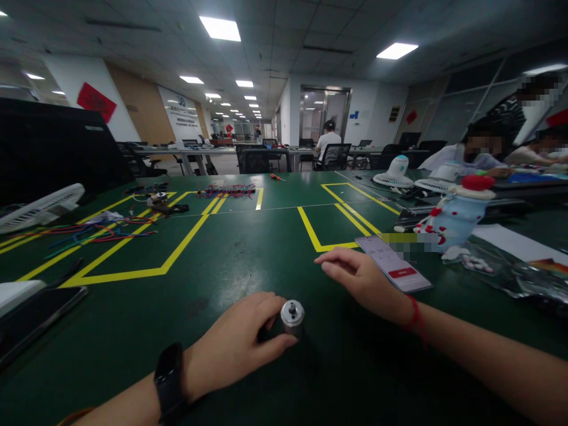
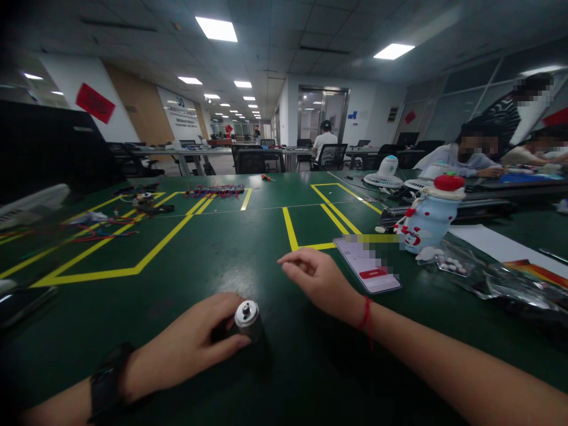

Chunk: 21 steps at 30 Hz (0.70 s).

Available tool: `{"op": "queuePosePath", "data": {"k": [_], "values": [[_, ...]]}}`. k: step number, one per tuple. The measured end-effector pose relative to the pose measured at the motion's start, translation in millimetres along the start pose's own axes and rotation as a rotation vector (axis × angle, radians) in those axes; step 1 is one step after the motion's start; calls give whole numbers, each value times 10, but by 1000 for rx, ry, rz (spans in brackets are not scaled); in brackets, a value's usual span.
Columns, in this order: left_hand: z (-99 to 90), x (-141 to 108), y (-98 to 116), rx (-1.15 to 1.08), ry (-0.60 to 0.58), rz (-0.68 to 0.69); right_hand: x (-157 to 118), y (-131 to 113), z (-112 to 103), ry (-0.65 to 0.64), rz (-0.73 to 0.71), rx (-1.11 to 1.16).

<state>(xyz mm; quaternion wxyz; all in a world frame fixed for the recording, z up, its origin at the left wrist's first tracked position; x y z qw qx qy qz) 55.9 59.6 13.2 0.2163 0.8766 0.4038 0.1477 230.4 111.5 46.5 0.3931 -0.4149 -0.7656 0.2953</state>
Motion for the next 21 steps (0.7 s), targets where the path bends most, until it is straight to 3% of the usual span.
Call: {"op": "queuePosePath", "data": {"k": [2, 4, 8, 16, 21], "values": [[-3, 2, 4, -5, -5, 1, 64, 351, -205, 124, 147, 32], [-5, 2, 1, -8, -8, -4, 109, 615, -309, 168, 218, 34], [-4, -2, -1, -18, -15, -8, 135, 835, -325, 185, 262, 61], [-2, -19, 12, -18, -18, -6, 122, 708, -230, 96, 231, 25], [-8, -10, 12, -9, 0, -2, 21, 250, -65, 69, 120, -6]]}}
Point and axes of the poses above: each hand's wrist, its own x-axis towards the middle knuckle, its own z-axis out of the palm, y = z × x, the point moved 8 cm from there along x, towards the middle knuckle, and after that the axes turned 2 degrees about -z, right-handed, at the moved point
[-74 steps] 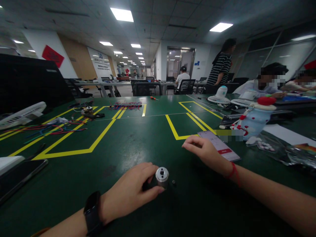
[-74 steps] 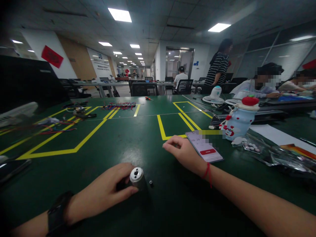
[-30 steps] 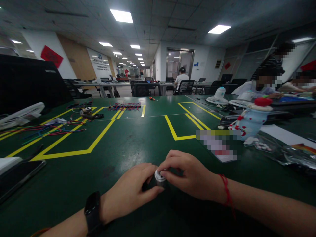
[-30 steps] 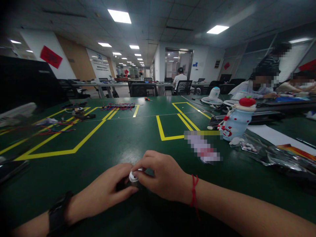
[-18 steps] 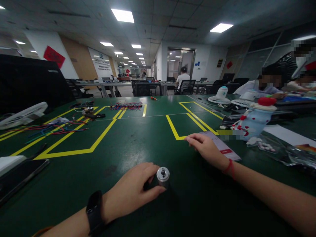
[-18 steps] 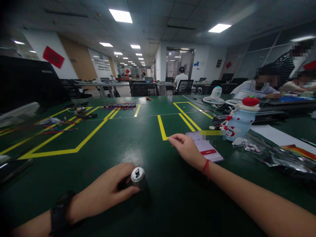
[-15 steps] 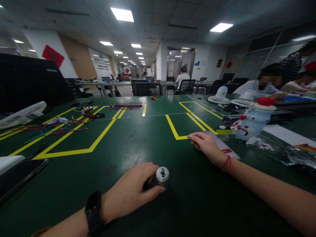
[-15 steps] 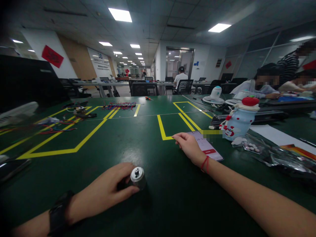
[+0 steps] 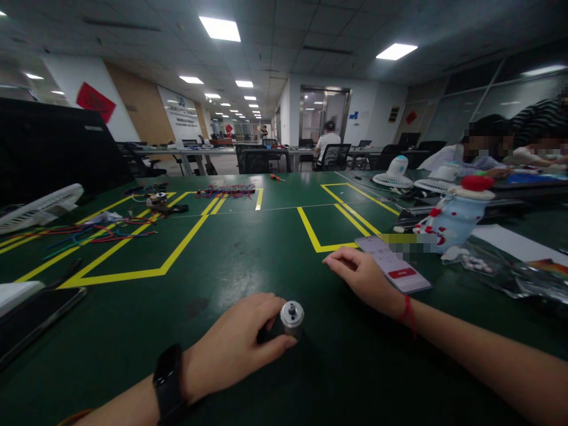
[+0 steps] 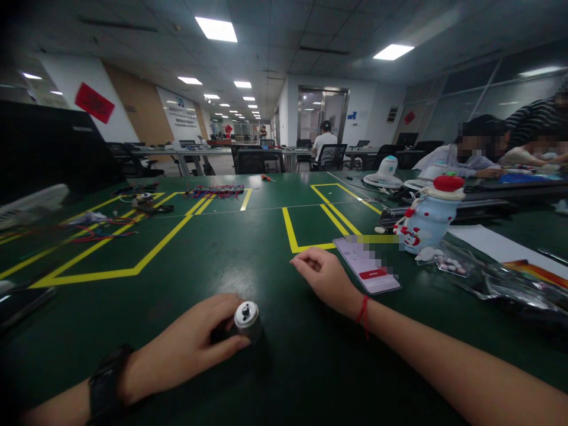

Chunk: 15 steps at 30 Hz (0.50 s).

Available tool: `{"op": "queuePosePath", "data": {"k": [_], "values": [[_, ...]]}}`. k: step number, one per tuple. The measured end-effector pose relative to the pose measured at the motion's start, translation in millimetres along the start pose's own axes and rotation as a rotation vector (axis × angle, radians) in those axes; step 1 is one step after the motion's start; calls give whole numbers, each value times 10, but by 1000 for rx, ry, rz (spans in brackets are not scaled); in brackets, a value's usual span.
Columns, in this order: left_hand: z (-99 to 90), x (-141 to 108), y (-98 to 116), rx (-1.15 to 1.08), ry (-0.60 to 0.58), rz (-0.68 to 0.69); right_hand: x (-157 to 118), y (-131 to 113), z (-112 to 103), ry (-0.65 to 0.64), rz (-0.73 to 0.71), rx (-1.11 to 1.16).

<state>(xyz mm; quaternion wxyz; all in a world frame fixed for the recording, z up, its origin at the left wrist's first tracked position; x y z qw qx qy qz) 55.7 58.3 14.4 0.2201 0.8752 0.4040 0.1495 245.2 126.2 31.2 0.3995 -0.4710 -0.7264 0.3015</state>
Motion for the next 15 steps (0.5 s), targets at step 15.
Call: {"op": "queuePosePath", "data": {"k": [15], "values": [[8, -13, -25, 6, 6, -12, -274, -451, 379, -338, -231, -102]]}}
Point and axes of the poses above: each hand's wrist, its own x-axis towards the middle knuckle, its own z-axis out of the palm, y = z × x, the point moved 8 cm from there along x, towards the middle knuckle, and after that the axes turned 2 degrees about -z, right-handed, at the moved point
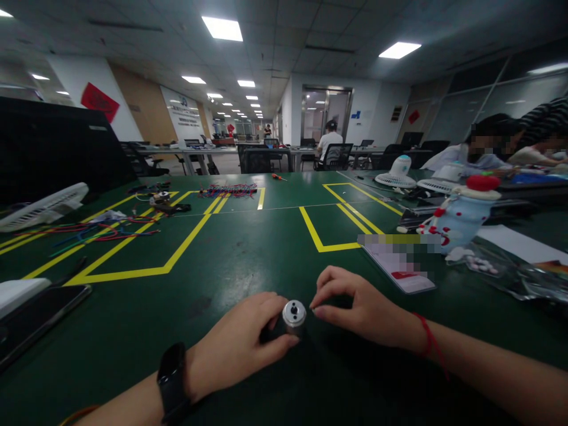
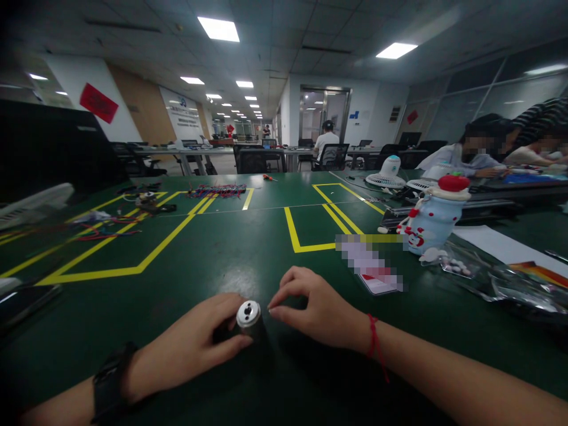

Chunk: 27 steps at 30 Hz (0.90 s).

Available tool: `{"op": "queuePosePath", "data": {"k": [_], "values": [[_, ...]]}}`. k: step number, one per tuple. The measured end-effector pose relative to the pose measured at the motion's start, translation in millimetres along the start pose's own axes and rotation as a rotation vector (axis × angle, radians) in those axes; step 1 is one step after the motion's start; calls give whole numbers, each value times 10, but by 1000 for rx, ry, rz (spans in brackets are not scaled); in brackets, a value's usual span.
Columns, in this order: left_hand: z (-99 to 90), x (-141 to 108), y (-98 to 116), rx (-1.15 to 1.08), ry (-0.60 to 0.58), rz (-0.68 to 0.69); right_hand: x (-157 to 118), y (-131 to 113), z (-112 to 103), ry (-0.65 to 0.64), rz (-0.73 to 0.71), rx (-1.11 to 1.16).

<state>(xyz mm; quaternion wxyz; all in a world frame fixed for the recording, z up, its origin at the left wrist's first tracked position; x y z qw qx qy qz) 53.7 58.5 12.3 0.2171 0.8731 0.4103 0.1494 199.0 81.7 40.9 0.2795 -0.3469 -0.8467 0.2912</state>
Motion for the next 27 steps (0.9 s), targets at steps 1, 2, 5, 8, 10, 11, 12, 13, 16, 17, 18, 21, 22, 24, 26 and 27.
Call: {"op": "queuePosePath", "data": {"k": [1, 2, 5, 8, 10, 11, 12, 13, 16, 17, 18, 21, 22, 24, 26, 27], "values": [[3, -6, -6, -3, 0, -3, -26, 27, 52, -68, -9, -38], [6, -10, -11, -5, 1, -3, -51, 49, 100, -120, -18, -77], [16, -10, -20, -7, -1, 7, -96, 73, 188, -188, -34, -148], [15, 7, -28, -7, -6, 4, -99, 39, 190, -180, -46, -123], [7, 17, -28, -8, -7, -2, -80, 31, 134, -147, -43, -53], [4, 20, -24, -10, -9, -2, -63, 53, 81, -113, -28, -14], [1, 20, -17, -14, -11, -1, -43, 98, 13, -68, -4, 21], [-2, 19, -11, -18, -13, 1, -22, 165, -73, -6, 28, 46], [-3, 10, 1, -30, -21, 8, 13, 472, -360, 217, 159, 48], [-1, 8, 0, -32, -22, 8, 12, 590, -432, 273, 212, 29], [0, 6, -2, -32, -22, 8, 16, 689, -469, 293, 243, 15], [2, 5, -13, -28, -18, 4, 29, 877, -474, 271, 279, -20], [3, 5, -15, -27, -17, 3, 33, 900, -455, 250, 275, -31], [4, 4, -14, -27, -19, 1, 39, 900, -410, 205, 255, -60], [2, 2, -8, -28, -20, 2, 41, 853, -371, 165, 231, -94], [0, 2, -6, -28, -19, 1, 41, 815, -355, 149, 219, -110]]}}
Point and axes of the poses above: each hand's wrist, its own x-axis towards the middle knuckle, its own z-axis out of the palm, y = z × x, the point moved 8 cm from there along x, towards the middle knuckle, and after that the axes turned 2 degrees about -z, right-handed, at the moved point
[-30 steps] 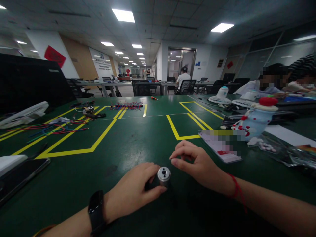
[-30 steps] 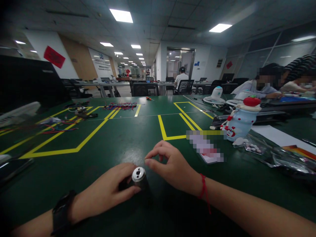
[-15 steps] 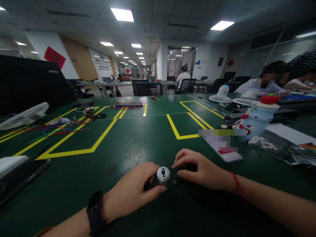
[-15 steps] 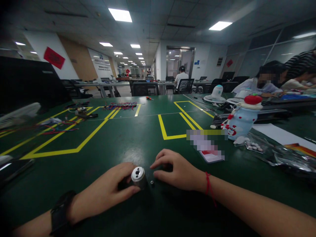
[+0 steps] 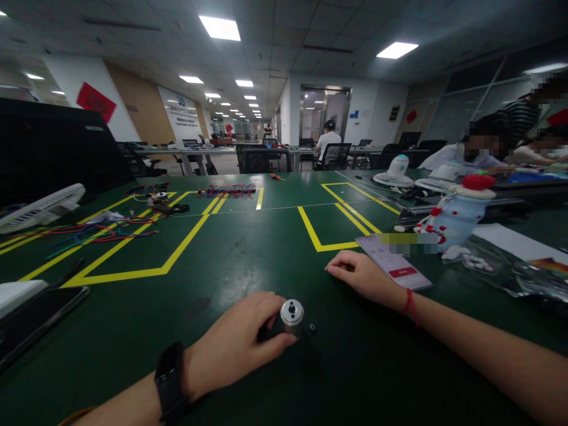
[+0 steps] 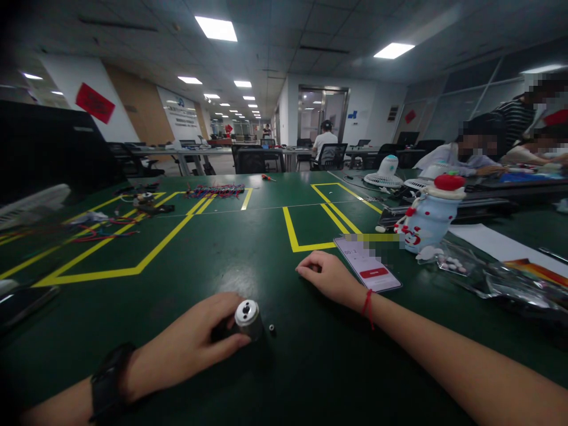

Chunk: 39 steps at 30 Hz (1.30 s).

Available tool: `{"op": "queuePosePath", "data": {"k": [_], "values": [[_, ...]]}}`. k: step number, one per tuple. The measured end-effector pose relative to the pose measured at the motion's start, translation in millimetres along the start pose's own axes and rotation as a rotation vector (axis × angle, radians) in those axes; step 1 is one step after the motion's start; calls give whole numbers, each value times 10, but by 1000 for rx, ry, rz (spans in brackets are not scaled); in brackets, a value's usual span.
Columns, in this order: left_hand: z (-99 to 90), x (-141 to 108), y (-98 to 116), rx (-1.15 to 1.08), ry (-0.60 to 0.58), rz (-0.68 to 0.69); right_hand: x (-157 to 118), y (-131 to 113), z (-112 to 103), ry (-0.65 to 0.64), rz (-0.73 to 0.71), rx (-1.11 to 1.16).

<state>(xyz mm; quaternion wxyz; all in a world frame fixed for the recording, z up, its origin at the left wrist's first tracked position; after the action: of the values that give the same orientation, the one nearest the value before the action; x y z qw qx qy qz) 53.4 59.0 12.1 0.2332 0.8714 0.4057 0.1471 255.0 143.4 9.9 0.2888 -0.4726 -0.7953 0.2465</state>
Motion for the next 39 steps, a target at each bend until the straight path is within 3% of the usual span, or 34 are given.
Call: {"op": "queuePosePath", "data": {"k": [3, 8, 11, 15, 17, 25, 31, 39], "values": [[-1, 7, -3, 5, 1, -4, -64, -195, 56, -58, -72, -41], [9, 19, -22, 21, 8, -2, -308, -721, 368, -316, -372, -91], [11, 10, -19, 27, 14, 1, -344, -877, 434, -304, -399, -6], [12, 4, -3, 27, 17, 12, -247, -974, 248, -19, -342, 210], [18, 6, -6, 25, 16, 14, -228, -1043, 230, 18, -348, 237], [29, 6, 3, 24, 28, 22, -220, -1119, 351, -100, -335, 261], [-1, 11, 44, 14, 45, 49, -252, -1182, 338, -69, -441, 172], [21, 6, 18, 36, 40, 43, -383, -1169, 391, -210, -549, 148]]}}
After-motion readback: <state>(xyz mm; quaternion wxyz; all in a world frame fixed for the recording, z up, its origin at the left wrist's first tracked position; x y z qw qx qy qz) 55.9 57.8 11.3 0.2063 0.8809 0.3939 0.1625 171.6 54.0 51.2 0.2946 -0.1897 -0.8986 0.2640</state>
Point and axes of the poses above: each hand's wrist, its own x-axis towards the middle knuckle, its own z-axis out of the palm, y = z × x, the point moved 8 cm from there along x, towards the middle knuckle, and after that the axes turned 2 degrees about -z, right-handed, at the moved point
